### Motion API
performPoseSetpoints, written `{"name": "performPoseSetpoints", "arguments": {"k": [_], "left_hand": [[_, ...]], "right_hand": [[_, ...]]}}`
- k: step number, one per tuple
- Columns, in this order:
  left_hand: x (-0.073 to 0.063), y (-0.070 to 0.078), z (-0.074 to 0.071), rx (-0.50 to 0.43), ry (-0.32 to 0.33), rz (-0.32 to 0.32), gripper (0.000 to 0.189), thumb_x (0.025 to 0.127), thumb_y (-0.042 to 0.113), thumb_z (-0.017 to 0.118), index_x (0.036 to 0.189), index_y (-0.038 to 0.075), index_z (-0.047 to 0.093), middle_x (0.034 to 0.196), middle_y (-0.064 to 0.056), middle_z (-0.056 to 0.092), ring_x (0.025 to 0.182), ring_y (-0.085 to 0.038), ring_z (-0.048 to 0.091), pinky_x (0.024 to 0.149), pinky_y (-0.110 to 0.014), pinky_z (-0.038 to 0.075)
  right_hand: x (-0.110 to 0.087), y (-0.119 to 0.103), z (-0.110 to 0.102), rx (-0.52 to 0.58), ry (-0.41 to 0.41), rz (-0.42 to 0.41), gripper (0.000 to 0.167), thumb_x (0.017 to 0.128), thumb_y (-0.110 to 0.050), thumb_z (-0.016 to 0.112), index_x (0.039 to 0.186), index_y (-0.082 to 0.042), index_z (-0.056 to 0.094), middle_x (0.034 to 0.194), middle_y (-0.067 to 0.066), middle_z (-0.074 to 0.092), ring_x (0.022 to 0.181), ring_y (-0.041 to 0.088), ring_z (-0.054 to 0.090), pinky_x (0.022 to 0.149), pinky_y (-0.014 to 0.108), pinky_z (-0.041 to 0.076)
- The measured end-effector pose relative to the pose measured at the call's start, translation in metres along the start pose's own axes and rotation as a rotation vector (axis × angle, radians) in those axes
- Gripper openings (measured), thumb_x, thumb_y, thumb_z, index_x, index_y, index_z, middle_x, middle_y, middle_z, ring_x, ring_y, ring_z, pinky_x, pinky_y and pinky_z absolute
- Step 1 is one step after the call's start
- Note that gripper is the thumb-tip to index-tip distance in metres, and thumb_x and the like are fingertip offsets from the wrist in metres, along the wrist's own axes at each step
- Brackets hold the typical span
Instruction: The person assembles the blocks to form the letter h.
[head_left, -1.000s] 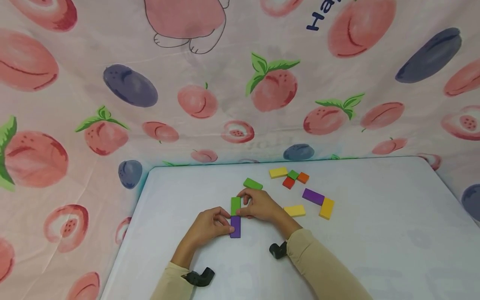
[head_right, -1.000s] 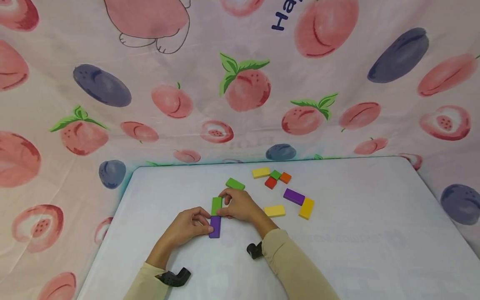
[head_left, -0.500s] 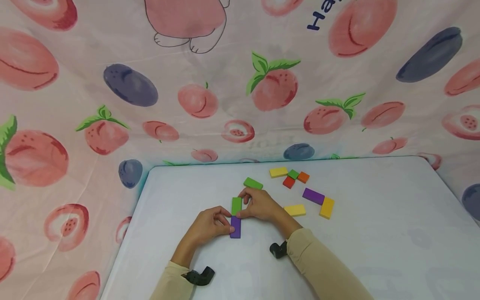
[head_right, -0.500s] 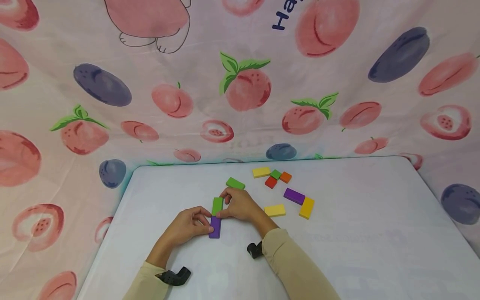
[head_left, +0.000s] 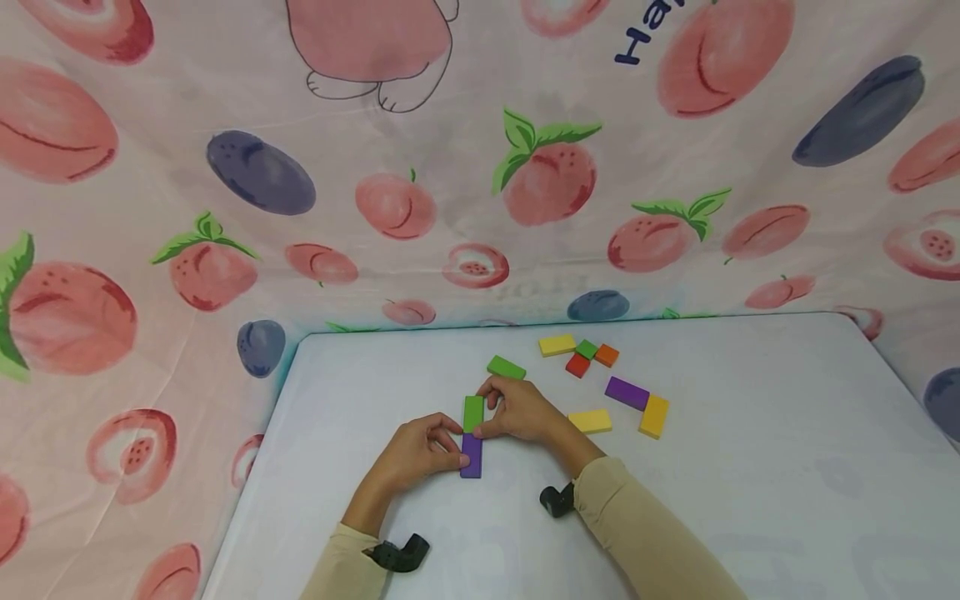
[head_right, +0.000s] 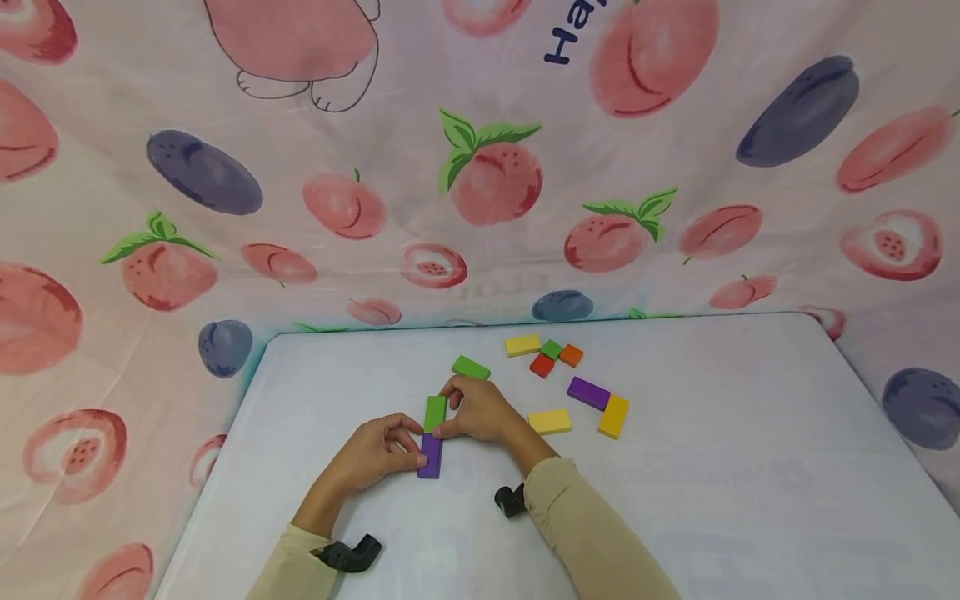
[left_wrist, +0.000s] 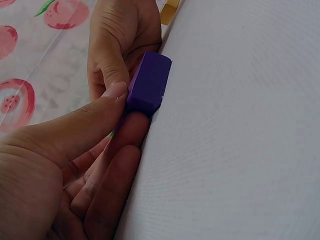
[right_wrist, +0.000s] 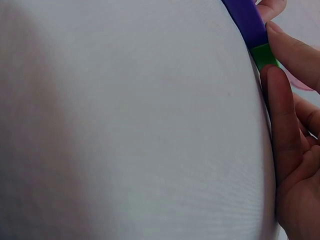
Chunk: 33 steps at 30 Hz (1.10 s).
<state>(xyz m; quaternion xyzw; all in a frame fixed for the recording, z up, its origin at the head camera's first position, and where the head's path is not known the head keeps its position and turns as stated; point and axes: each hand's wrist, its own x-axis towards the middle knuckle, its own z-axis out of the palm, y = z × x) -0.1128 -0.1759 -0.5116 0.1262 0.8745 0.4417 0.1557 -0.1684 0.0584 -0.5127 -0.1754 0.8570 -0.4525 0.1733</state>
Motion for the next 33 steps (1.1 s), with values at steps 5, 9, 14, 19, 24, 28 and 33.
{"name": "performPoseSetpoints", "arguments": {"k": [5,9,14,19,24,28,33], "left_hand": [[0.0,0.0,0.0,0.001,0.001,-0.001,0.04,0.079,0.033,0.088,0.111,0.017,0.07,0.08,0.011,0.071,0.071,-0.01,0.062,0.064,-0.025,0.047],[0.0,0.001,0.0,-0.001,0.004,-0.002,0.04,0.079,0.033,0.088,0.111,0.017,0.07,0.079,0.011,0.071,0.071,-0.009,0.062,0.064,-0.025,0.047],[0.0,0.001,0.0,-0.012,0.002,-0.003,0.04,0.079,0.032,0.088,0.112,0.017,0.07,0.079,0.01,0.071,0.07,-0.009,0.062,0.064,-0.025,0.047],[0.0,0.002,0.0,-0.018,-0.003,-0.012,0.04,0.08,0.033,0.088,0.111,0.016,0.07,0.08,0.01,0.071,0.071,-0.01,0.062,0.064,-0.025,0.047],[0.0,0.003,-0.001,-0.049,-0.023,-0.047,0.04,0.082,0.037,0.086,0.11,0.014,0.067,0.083,0.007,0.072,0.075,-0.012,0.064,0.068,-0.027,0.049],[0.001,0.005,-0.004,-0.14,-0.022,-0.057,0.039,0.088,0.034,0.081,0.112,0.008,0.065,0.087,0.001,0.074,0.075,-0.014,0.072,0.069,-0.028,0.058],[-0.001,0.009,-0.011,0.002,0.105,0.064,0.029,0.091,0.032,0.079,0.111,0.012,0.071,0.095,0.003,0.073,0.086,-0.009,0.071,0.075,-0.027,0.058]], "right_hand": [[0.001,0.001,-0.001,0.007,-0.002,-0.001,0.052,0.073,-0.031,0.093,0.115,-0.016,0.065,0.099,0.0,0.06,0.072,0.011,0.06,0.069,0.028,0.05],[0.001,0.001,-0.001,0.015,-0.006,-0.002,0.053,0.073,-0.03,0.093,0.115,-0.015,0.065,0.099,0.001,0.06,0.072,0.011,0.06,0.068,0.028,0.05],[0.001,0.001,-0.002,0.017,-0.008,0.007,0.053,0.073,-0.031,0.094,0.115,-0.016,0.065,0.099,0.0,0.061,0.072,0.011,0.061,0.068,0.028,0.051],[0.001,0.002,-0.003,0.014,-0.014,0.009,0.053,0.073,-0.032,0.093,0.115,-0.017,0.066,0.099,0.0,0.061,0.072,0.011,0.061,0.069,0.028,0.051],[0.0,0.003,-0.006,0.019,-0.026,0.025,0.055,0.075,-0.035,0.092,0.12,-0.019,0.066,0.101,-0.002,0.063,0.073,0.01,0.063,0.071,0.028,0.052],[-0.001,0.003,-0.011,0.121,-0.048,0.066,0.059,0.08,-0.037,0.088,0.129,-0.017,0.063,0.103,0.0,0.064,0.076,0.012,0.068,0.073,0.029,0.056],[-0.011,0.002,-0.02,0.297,-0.047,0.117,0.052,0.089,-0.034,0.081,0.132,-0.013,0.062,0.105,0.007,0.064,0.079,0.018,0.073,0.076,0.032,0.061]]}}
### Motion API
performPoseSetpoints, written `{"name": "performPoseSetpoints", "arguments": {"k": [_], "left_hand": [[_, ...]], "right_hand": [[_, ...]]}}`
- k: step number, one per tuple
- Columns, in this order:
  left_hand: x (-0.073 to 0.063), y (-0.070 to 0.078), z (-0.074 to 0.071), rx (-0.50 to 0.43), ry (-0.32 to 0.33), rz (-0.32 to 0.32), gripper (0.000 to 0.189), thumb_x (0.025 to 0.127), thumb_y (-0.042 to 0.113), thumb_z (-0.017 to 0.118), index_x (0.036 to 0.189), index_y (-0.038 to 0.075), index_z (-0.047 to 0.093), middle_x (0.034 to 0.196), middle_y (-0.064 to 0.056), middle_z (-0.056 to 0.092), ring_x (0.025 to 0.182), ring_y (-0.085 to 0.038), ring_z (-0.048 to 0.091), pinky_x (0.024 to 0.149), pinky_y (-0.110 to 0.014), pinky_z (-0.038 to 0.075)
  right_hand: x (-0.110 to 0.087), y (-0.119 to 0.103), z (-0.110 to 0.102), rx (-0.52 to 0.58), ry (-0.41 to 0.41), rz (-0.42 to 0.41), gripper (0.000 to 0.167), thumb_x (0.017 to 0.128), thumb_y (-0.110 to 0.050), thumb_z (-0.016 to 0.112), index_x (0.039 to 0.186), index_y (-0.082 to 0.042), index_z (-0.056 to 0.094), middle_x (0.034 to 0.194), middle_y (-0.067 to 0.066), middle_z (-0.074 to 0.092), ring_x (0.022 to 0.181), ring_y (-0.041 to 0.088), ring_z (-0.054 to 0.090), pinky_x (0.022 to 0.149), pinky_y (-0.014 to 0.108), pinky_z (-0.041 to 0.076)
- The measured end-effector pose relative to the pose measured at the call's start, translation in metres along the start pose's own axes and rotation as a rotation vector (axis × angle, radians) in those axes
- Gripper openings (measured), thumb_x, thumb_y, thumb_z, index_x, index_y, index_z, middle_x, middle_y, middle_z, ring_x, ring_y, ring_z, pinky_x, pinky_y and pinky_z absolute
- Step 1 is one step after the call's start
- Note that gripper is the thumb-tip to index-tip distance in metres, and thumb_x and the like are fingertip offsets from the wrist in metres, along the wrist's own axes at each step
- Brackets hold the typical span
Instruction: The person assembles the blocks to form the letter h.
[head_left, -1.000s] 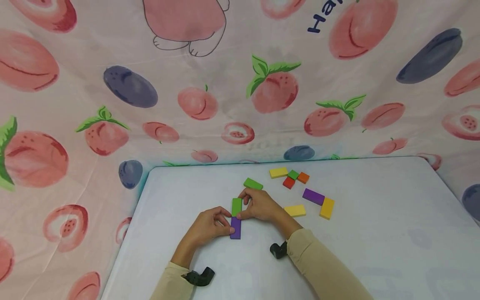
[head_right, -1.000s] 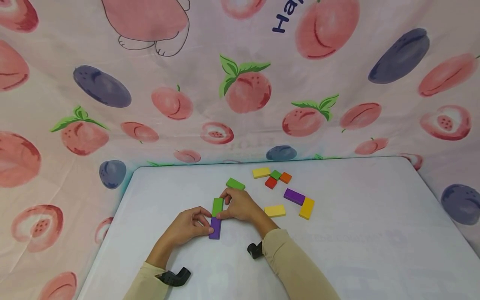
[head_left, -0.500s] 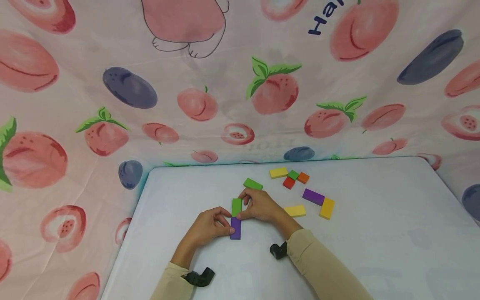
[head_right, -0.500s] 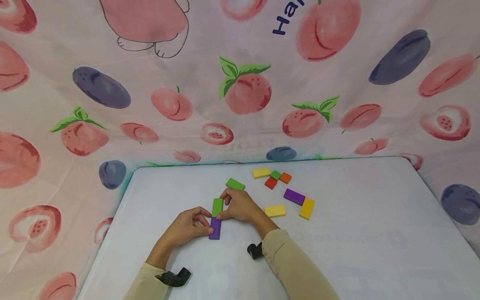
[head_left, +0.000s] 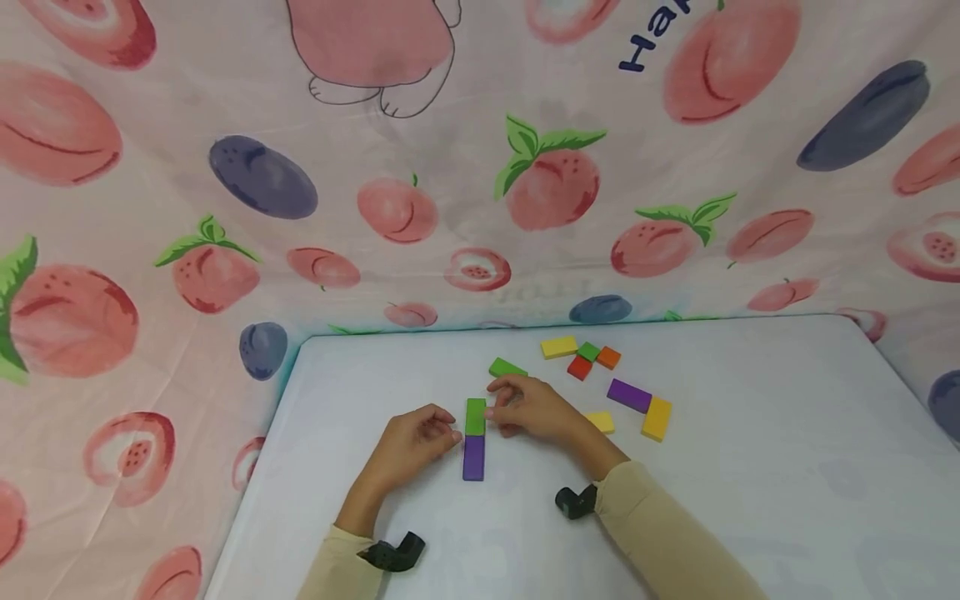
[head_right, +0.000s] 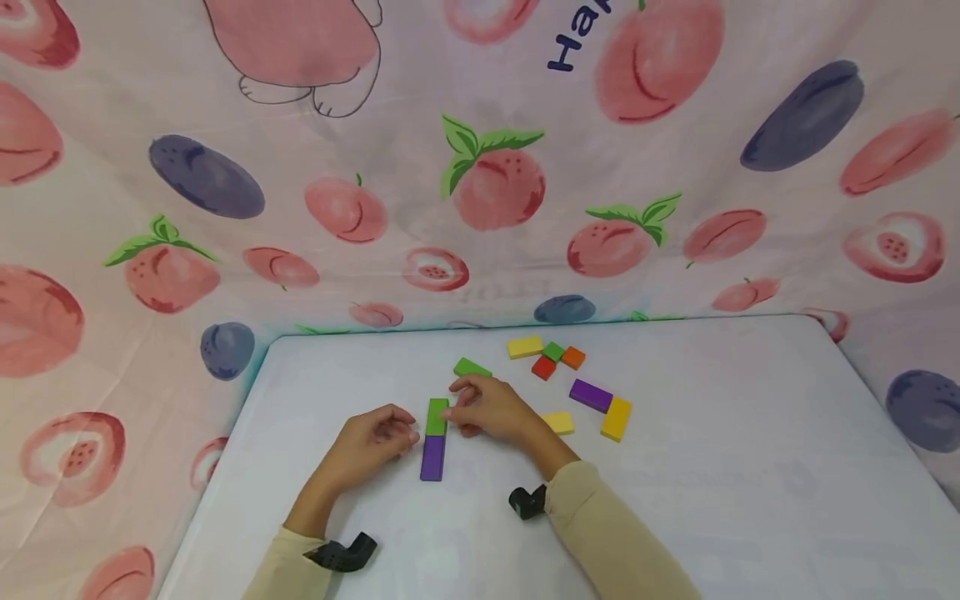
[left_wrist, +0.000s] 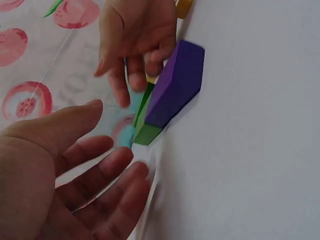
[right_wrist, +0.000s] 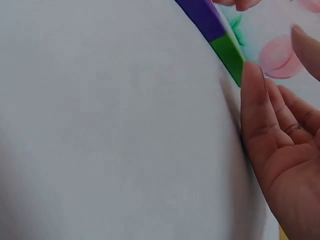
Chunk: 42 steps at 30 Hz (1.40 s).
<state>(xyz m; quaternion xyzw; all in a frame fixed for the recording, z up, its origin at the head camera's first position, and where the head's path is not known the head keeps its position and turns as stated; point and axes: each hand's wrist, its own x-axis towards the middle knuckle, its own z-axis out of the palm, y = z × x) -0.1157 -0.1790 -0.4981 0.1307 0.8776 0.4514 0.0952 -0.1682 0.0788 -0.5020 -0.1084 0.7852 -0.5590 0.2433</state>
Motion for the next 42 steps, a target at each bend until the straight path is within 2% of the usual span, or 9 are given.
{"name": "performPoseSetpoints", "arguments": {"k": [3,5,8,10,14,20,25,37,42], "left_hand": [[0.0,0.002,-0.005,0.185,0.045,0.119,0.03,0.09,0.033,0.079,0.115,0.017,0.074,0.11,0.005,0.071,0.105,-0.013,0.066,0.089,-0.034,0.056],[0.0,0.003,-0.008,0.257,0.019,0.179,0.037,0.09,0.034,0.079,0.122,0.018,0.072,0.126,0.001,0.068,0.12,-0.019,0.061,0.1,-0.043,0.052],[0.0,0.001,-0.01,0.331,-0.046,0.232,0.05,0.089,0.039,0.08,0.134,0.022,0.067,0.146,-0.005,0.057,0.141,-0.03,0.047,0.115,-0.055,0.039],[0.001,0.001,-0.011,0.357,-0.085,0.232,0.057,0.088,0.045,0.079,0.14,0.026,0.063,0.156,-0.006,0.048,0.15,-0.035,0.035,0.119,-0.064,0.028],[0.003,0.0,-0.013,0.397,-0.146,0.207,0.066,0.086,0.056,0.076,0.145,0.034,0.058,0.164,-0.002,0.037,0.157,-0.038,0.021,0.115,-0.078,0.011],[0.004,-0.002,-0.014,0.424,-0.189,0.158,0.07,0.084,0.063,0.074,0.147,0.04,0.054,0.164,0.001,0.037,0.157,-0.038,0.018,0.111,-0.083,0.002],[0.004,-0.004,-0.011,0.429,-0.19,0.137,0.071,0.083,0.066,0.074,0.147,0.043,0.053,0.163,0.0,0.038,0.158,-0.038,0.016,0.105,-0.087,-0.007],[0.004,-0.008,-0.006,0.44,-0.163,0.14,0.067,0.084,0.06,0.076,0.145,0.042,0.056,0.163,0.0,0.038,0.158,-0.037,0.015,0.105,-0.087,-0.008],[0.003,-0.009,-0.005,0.428,-0.153,0.14,0.067,0.083,0.061,0.077,0.143,0.041,0.058,0.163,0.0,0.039,0.157,-0.038,0.018,0.109,-0.083,-0.007]], "right_hand": [[-0.012,-0.001,-0.009,-0.013,0.027,-0.007,0.046,0.093,-0.037,0.075,0.132,-0.015,0.063,0.108,0.005,0.066,0.085,0.018,0.072,0.08,0.032,0.06],[-0.02,-0.001,-0.018,-0.044,0.045,-0.02,0.043,0.095,-0.038,0.073,0.131,-0.017,0.064,0.107,0.004,0.067,0.087,0.018,0.072,0.081,0.031,0.06],[-0.033,0.0,-0.032,-0.081,0.064,-0.049,0.04,0.096,-0.037,0.072,0.129,-0.016,0.064,0.106,0.004,0.068,0.09,0.022,0.072,0.081,0.035,0.06],[-0.042,0.0,-0.042,-0.099,0.075,-0.071,0.04,0.097,-0.036,0.071,0.129,-0.013,0.064,0.107,0.005,0.067,0.091,0.024,0.071,0.081,0.037,0.06],[-0.059,0.001,-0.062,-0.143,0.113,-0.097,0.042,0.096,-0.038,0.071,0.127,-0.01,0.065,0.108,0.006,0.067,0.093,0.024,0.07,0.081,0.036,0.059],[-0.076,0.01,-0.083,-0.307,0.203,-0.158,0.033,0.096,-0.033,0.073,0.121,-0.012,0.069,0.1,0.0,0.069,0.088,0.016,0.066,0.076,0.027,0.055],[-0.087,0.022,-0.091,-0.402,0.258,-0.172,0.026,0.095,-0.025,0.074,0.116,-0.012,0.071,0.096,-0.006,0.071,0.09,0.013,0.067,0.081,0.024,0.056],[-0.095,0.046,-0.102,-0.442,0.308,-0.115,0.019,0.094,-0.025,0.074,0.112,-0.019,0.072,0.094,-0.006,0.072,0.086,0.01,0.067,0.076,0.024,0.055],[-0.095,0.051,-0.104,-0.431,0.312,-0.113,0.021,0.095,-0.027,0.074,0.113,-0.016,0.072,0.092,-0.006,0.072,0.084,0.009,0.066,0.074,0.023,0.055]]}}
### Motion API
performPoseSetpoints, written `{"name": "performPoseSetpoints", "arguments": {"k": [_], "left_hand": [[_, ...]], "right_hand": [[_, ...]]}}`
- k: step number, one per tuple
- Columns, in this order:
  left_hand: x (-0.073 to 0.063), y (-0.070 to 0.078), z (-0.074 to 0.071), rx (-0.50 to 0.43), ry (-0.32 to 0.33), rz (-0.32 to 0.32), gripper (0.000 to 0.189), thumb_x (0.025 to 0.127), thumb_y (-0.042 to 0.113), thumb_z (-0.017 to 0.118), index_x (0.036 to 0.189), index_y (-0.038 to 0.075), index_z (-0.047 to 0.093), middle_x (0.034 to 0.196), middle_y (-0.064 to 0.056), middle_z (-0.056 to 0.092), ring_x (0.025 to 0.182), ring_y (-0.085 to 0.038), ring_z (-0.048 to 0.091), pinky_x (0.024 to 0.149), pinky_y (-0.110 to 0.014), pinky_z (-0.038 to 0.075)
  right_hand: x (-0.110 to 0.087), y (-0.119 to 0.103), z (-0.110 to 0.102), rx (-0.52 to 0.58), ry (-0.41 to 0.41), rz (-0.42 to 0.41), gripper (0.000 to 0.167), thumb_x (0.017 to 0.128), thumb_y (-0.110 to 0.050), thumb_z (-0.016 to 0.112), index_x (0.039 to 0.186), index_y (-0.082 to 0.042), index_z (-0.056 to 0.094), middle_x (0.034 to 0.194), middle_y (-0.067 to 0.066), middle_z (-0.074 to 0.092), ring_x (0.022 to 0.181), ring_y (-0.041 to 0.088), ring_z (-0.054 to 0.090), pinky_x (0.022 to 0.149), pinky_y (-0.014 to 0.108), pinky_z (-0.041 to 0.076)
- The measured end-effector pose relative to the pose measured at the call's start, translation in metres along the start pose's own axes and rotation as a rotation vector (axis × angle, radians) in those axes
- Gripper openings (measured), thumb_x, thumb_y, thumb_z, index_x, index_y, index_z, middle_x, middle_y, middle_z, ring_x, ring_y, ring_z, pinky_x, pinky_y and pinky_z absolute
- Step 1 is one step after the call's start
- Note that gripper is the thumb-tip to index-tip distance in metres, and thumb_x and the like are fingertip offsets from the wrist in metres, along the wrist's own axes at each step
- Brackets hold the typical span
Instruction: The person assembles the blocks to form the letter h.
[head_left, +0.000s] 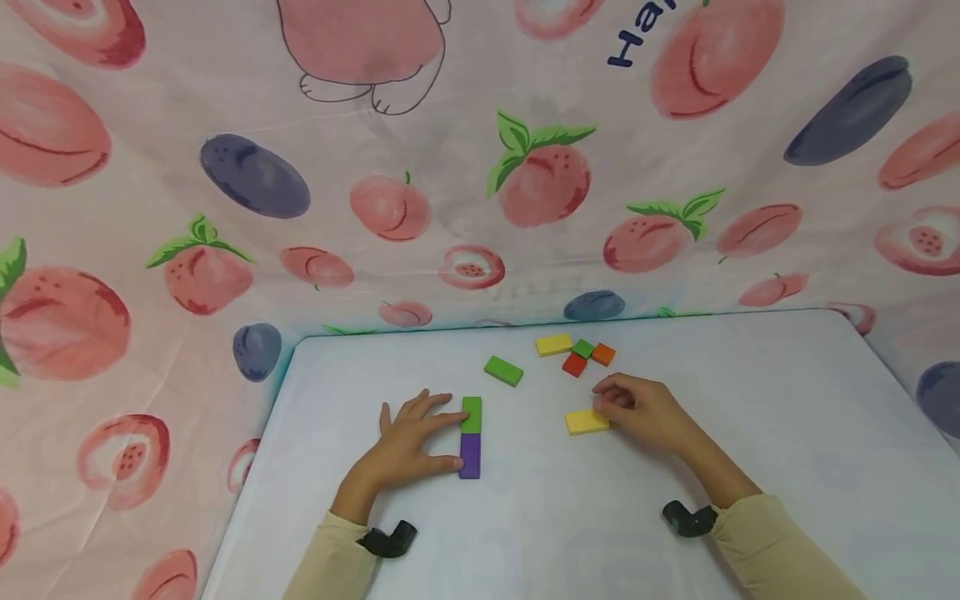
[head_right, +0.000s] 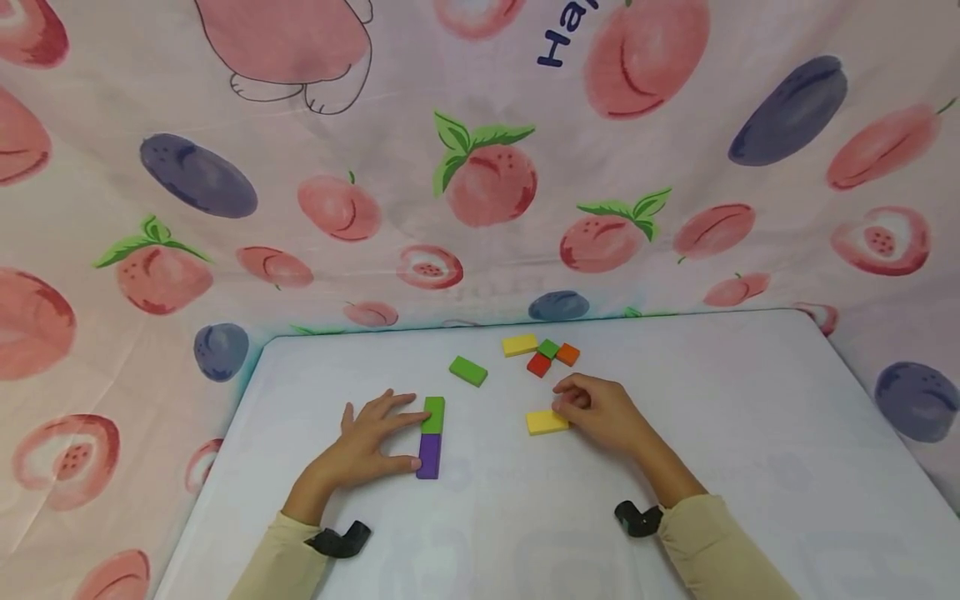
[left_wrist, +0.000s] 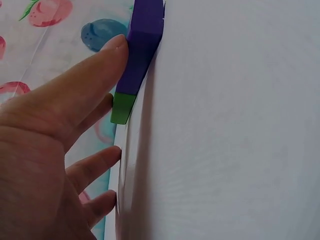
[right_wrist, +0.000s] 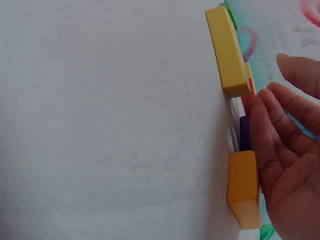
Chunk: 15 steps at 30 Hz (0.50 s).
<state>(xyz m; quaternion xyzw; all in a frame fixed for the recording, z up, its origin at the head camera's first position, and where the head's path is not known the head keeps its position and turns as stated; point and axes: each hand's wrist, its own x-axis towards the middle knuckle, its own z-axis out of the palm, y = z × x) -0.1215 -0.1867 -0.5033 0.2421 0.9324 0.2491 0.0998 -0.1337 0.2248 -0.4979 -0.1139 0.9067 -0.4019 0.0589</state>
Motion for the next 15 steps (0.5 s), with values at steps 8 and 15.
{"name": "performPoseSetpoints", "arguments": {"k": [8,15], "left_hand": [[0.0008,-0.0028,0.0007,-0.046,0.019,0.052,0.068,0.081,0.057,0.08,0.142,0.033,0.062,0.16,-0.006,0.042,0.156,-0.037,0.023,0.123,-0.068,0.003],[0.0011,-0.0081,0.005,-0.055,0.038,0.075,0.068,0.081,0.056,0.081,0.142,0.033,0.061,0.16,-0.007,0.042,0.156,-0.038,0.023,0.123,-0.067,0.005]], "right_hand": [[-0.0012,0.004,-0.0028,0.024,-0.007,0.003,0.025,0.095,-0.03,0.074,0.113,-0.013,0.072,0.093,-0.004,0.072,0.084,0.01,0.065,0.074,0.021,0.054],[-0.0006,0.0045,-0.0023,0.026,-0.011,0.015,0.026,0.094,-0.028,0.075,0.114,-0.012,0.071,0.093,-0.004,0.071,0.084,0.011,0.064,0.074,0.021,0.054]]}}
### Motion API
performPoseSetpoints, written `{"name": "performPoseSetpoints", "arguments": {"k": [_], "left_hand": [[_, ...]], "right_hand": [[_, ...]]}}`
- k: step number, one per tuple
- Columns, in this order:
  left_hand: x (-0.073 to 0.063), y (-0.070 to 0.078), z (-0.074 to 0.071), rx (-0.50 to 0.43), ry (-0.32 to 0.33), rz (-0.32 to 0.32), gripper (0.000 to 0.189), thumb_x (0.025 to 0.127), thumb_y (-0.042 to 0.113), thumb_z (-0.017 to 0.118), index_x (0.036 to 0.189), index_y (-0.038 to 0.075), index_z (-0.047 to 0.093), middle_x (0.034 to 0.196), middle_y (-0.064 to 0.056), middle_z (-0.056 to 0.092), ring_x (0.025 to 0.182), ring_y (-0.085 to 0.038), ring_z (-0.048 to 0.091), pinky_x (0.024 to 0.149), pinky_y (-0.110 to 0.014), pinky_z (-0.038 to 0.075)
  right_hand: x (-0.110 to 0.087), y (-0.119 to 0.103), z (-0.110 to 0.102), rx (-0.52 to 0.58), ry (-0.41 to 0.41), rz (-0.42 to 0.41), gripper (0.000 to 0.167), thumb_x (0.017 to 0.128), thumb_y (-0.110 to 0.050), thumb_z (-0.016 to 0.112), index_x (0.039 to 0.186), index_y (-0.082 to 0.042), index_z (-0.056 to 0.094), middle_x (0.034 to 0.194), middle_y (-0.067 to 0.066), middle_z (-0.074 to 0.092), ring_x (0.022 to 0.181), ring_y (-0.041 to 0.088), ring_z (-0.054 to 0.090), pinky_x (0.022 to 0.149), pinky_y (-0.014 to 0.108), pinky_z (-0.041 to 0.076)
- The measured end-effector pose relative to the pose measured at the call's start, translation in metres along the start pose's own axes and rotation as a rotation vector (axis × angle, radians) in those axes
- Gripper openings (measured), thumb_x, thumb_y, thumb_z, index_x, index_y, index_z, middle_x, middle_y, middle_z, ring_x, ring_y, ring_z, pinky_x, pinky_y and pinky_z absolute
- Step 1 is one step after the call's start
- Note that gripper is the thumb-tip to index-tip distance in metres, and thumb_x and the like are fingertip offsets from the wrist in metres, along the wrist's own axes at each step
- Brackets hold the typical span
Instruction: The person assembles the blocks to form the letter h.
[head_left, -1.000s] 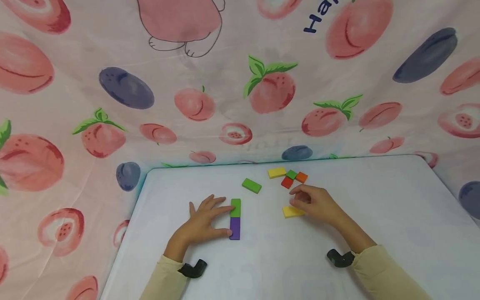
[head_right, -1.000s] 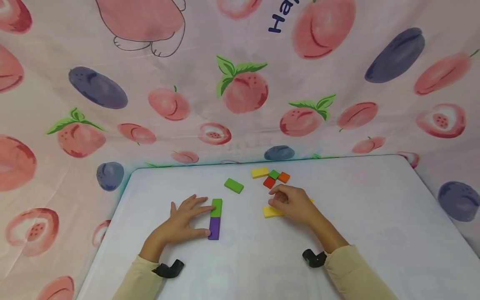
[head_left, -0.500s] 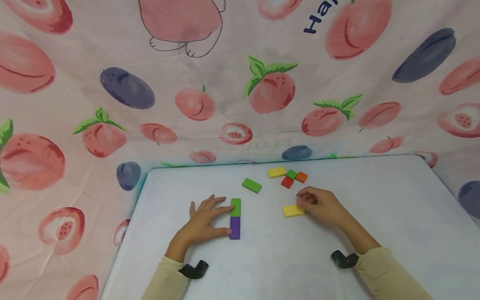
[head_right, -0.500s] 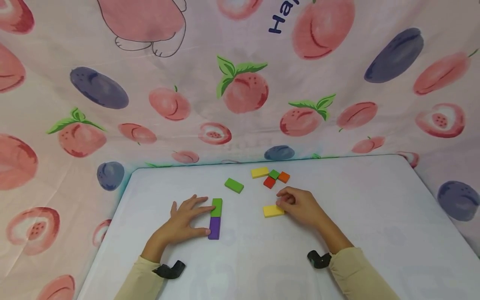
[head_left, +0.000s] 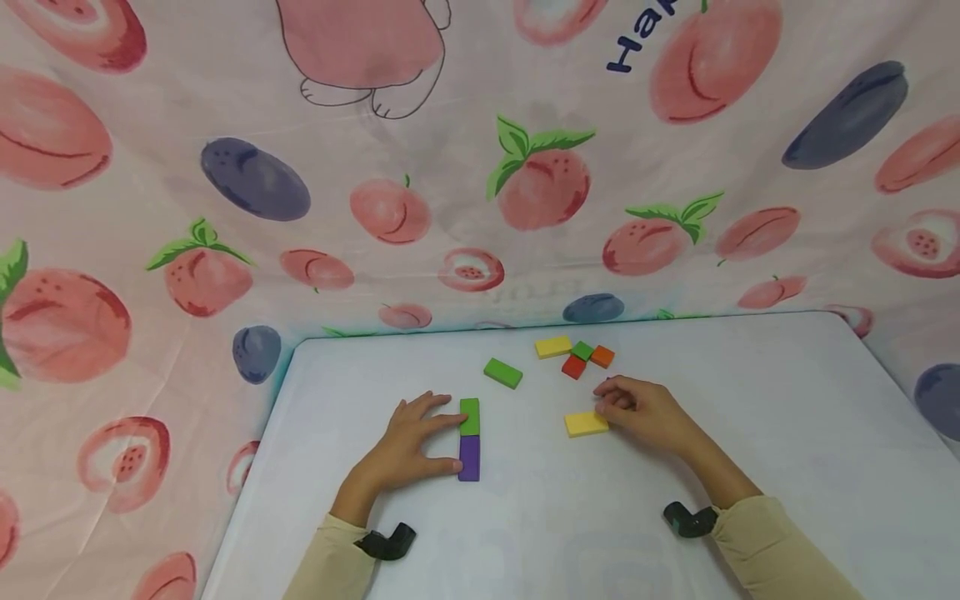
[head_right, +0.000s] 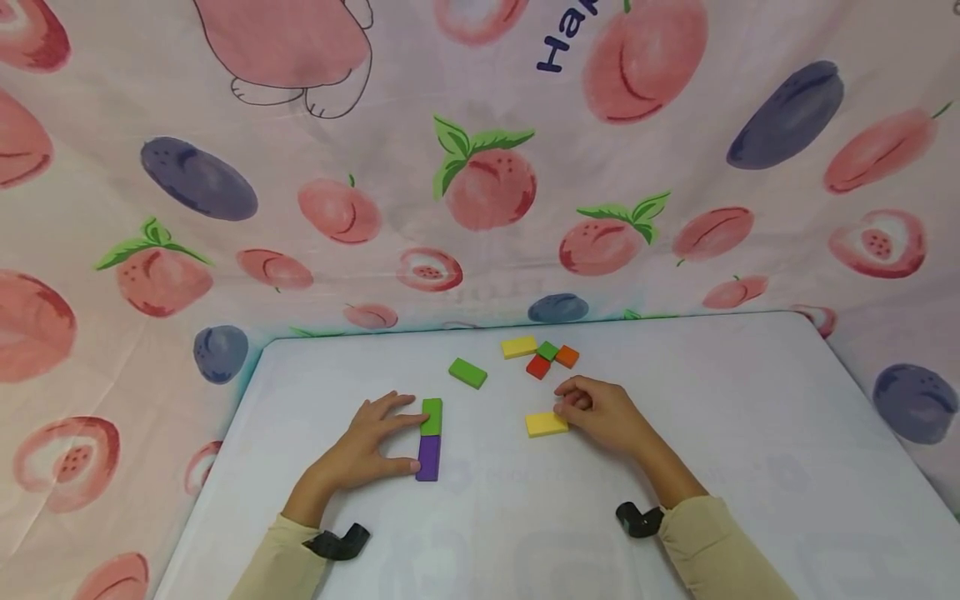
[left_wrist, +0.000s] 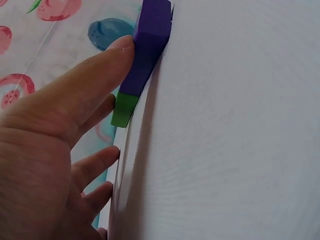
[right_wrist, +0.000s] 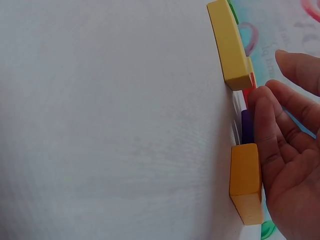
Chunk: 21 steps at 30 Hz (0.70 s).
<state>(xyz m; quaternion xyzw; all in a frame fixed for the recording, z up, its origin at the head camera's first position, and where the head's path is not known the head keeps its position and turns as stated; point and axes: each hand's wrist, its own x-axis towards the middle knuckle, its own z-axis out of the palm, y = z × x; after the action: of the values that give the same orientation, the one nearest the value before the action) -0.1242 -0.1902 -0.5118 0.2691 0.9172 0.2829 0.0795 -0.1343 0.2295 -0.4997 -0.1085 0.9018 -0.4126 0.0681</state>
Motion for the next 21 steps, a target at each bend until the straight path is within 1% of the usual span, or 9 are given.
{"name": "performPoseSetpoints", "arguments": {"k": [6,12,15,21], "left_hand": [[0.0,-0.0027,0.003,-0.016,0.01,0.004,0.068,0.081,0.057,0.08,0.143,0.035,0.06,0.162,-0.005,0.039,0.157,-0.037,0.02,0.122,-0.066,0.002],[0.0003,-0.0039,0.0043,-0.019,0.027,0.021,0.067,0.082,0.056,0.078,0.143,0.035,0.059,0.162,-0.005,0.039,0.156,-0.037,0.02,0.121,-0.066,0.002],[0.0004,-0.0055,0.0052,-0.021,0.026,0.023,0.067,0.083,0.057,0.077,0.144,0.035,0.059,0.162,-0.005,0.039,0.157,-0.037,0.02,0.121,-0.066,0.001],[0.0006,-0.0092,0.0062,-0.029,0.014,0.008,0.067,0.084,0.059,0.076,0.145,0.038,0.057,0.163,-0.001,0.037,0.158,-0.034,0.017,0.123,-0.063,-0.001]], "right_hand": [[0.0004,-0.0005,0.0,0.001,-0.009,0.016,0.027,0.094,-0.027,0.075,0.115,-0.012,0.071,0.094,-0.003,0.071,0.085,0.012,0.063,0.074,0.021,0.053],[0.0002,-0.0024,-0.0014,0.015,-0.023,0.014,0.026,0.094,-0.025,0.075,0.115,-0.01,0.071,0.094,-0.003,0.07,0.084,0.013,0.063,0.074,0.021,0.053],[0.0003,-0.0032,-0.0021,0.022,-0.031,0.009,0.026,0.093,-0.024,0.076,0.115,-0.01,0.071,0.093,-0.002,0.07,0.084,0.012,0.063,0.074,0.021,0.053],[0.001,-0.0029,-0.0027,0.012,-0.044,0.018,0.028,0.094,-0.026,0.075,0.117,-0.01,0.071,0.094,-0.002,0.069,0.084,0.014,0.062,0.074,0.021,0.053]]}}
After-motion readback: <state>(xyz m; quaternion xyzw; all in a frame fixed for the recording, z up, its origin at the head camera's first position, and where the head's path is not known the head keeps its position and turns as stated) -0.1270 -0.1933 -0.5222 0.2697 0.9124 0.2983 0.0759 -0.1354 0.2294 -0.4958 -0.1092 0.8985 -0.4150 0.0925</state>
